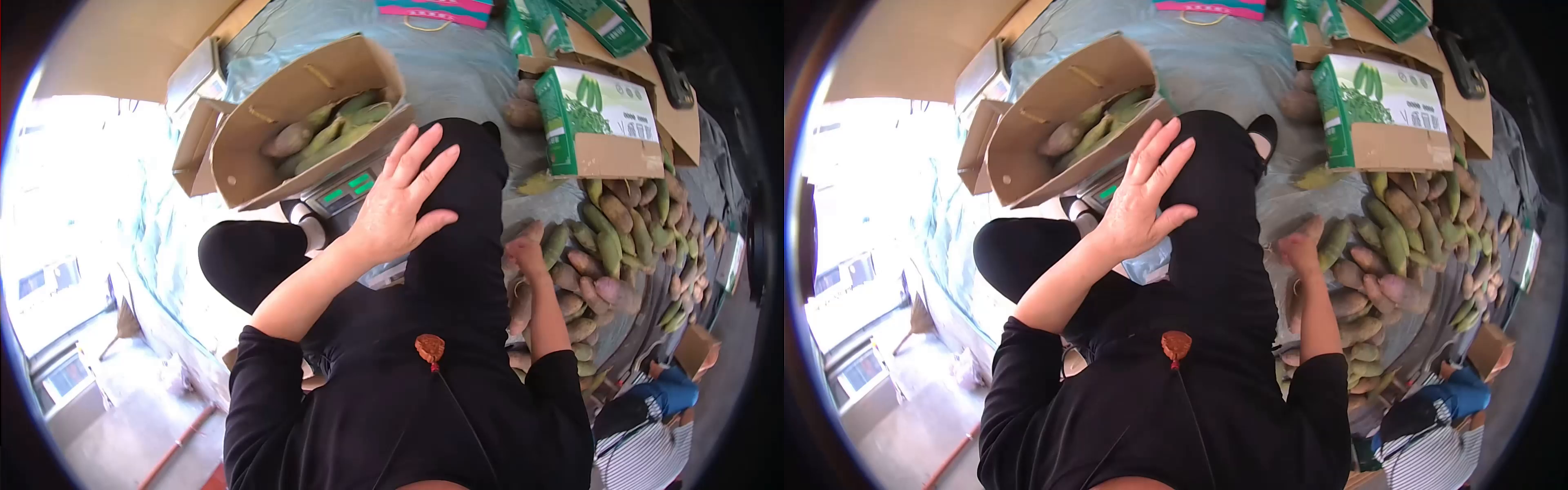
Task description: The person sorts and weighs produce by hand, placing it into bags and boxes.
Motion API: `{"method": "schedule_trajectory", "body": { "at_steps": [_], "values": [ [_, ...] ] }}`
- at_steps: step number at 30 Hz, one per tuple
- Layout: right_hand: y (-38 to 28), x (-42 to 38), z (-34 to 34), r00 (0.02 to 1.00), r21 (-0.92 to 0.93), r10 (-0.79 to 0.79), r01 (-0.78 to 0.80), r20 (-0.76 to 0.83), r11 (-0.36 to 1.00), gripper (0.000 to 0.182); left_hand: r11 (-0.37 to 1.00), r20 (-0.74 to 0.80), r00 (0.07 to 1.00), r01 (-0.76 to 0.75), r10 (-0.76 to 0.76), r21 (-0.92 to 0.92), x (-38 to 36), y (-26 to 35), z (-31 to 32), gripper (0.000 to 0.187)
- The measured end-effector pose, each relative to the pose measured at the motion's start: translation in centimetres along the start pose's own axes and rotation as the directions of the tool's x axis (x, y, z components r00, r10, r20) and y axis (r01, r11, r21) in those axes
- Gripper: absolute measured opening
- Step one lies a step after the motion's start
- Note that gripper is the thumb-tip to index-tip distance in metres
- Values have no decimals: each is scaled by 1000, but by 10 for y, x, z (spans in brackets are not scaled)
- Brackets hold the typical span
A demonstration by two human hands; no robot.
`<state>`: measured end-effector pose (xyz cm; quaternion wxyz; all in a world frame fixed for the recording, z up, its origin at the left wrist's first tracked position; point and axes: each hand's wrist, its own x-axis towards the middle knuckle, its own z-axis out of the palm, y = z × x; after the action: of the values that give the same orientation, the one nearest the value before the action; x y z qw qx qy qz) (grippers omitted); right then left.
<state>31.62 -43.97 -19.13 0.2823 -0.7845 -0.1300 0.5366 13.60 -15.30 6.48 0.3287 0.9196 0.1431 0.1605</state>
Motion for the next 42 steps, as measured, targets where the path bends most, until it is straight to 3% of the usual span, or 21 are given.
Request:
{"method": "schedule_trajectory", "body": {
  "at_steps": [2,4,5,7,12,13,15,16,17,18,19,22,26,28,29,31,35,39,40,41,42],
  "values": [
    [-16,13,-14,823,-239,-514,463,-243,854,18,999,75,996,40,-41,12,-19,-8,-20,68],
    [-46,36,-46,908,-146,-380,358,-173,922,25,994,152,988,25,-41,103,-42,-42,-51,50],
    [-102,22,-59,895,-104,-408,395,-182,913,23,969,74,991,87,-107,231,-49,-50,-73,36],
    [-201,13,-79,815,-205,-558,526,-154,825,17,860,-223,892,442,-393,254,-66,-90,-143,26],
    [-376,-20,-54,746,-315,-665,627,-20,713,20,629,-512,584,770,-630,106,-119,-189,-221,44],
    [-400,-29,-37,711,-364,-703,653,-8,664,27,619,-524,570,779,-633,98,-134,-208,-226,44],
    [-431,-4,-17,687,-572,-717,639,123,514,38,483,-298,533,845,-792,230,-146,-224,-228,53],
    [-440,-1,-9,683,-581,-719,640,129,504,38,423,-242,452,891,-859,165,-148,-218,-222,57],
    [-453,-10,13,796,-631,-592,523,123,573,42,420,-244,446,895,-861,153,-138,-213,-221,57],
    [-463,-14,30,887,-679,-449,398,112,617,47,379,-92,405,900,-910,214,-133,-209,-219,55],
    [-466,-4,38,883,-686,-450,411,135,601,47,338,56,336,900,-940,275,-134,-206,-216,53],
    [-461,44,61,899,-826,-379,377,218,419,50,294,62,289,904,-955,310,-141,-233,-206,48],
    [-455,72,67,935,-769,-345,282,85,573,41,242,48,238,943,-970,230,-158,-258,-197,40],
    [-460,65,74,913,-823,-395,301,103,481,38,561,100,591,679,-800,474,-176,-297,-186,35],
    [-466,63,78,891,-866,-442,299,102,402,37,553,91,584,691,-807,465,-174,-286,-189,35],
    [-479,65,85,862,-881,-490,329,132,341,35,270,-61,294,928,-954,256,-165,-249,-201,28],
    [-519,34,113,796,-861,-552,444,250,249,33,296,-77,306,948,-949,116,-206,-268,-213,28],
    [-554,2,169,627,-829,-580,535,520,-165,32,346,-207,312,925,-927,-156,-276,-267,-233,35],
    [-557,-11,186,625,-825,-575,539,528,-172,32,364,-151,351,929,-924,-66,-297,-265,-244,37],
    [-560,-24,205,622,-816,-580,561,526,-137,32,240,-165,210,951,-964,-193,-314,-257,-251,38],
    [-560,-38,225,619,-806,-586,583,523,-103,31,249,-216,203,946,-955,-207,-330,-240,-257,38]
  ]
}}
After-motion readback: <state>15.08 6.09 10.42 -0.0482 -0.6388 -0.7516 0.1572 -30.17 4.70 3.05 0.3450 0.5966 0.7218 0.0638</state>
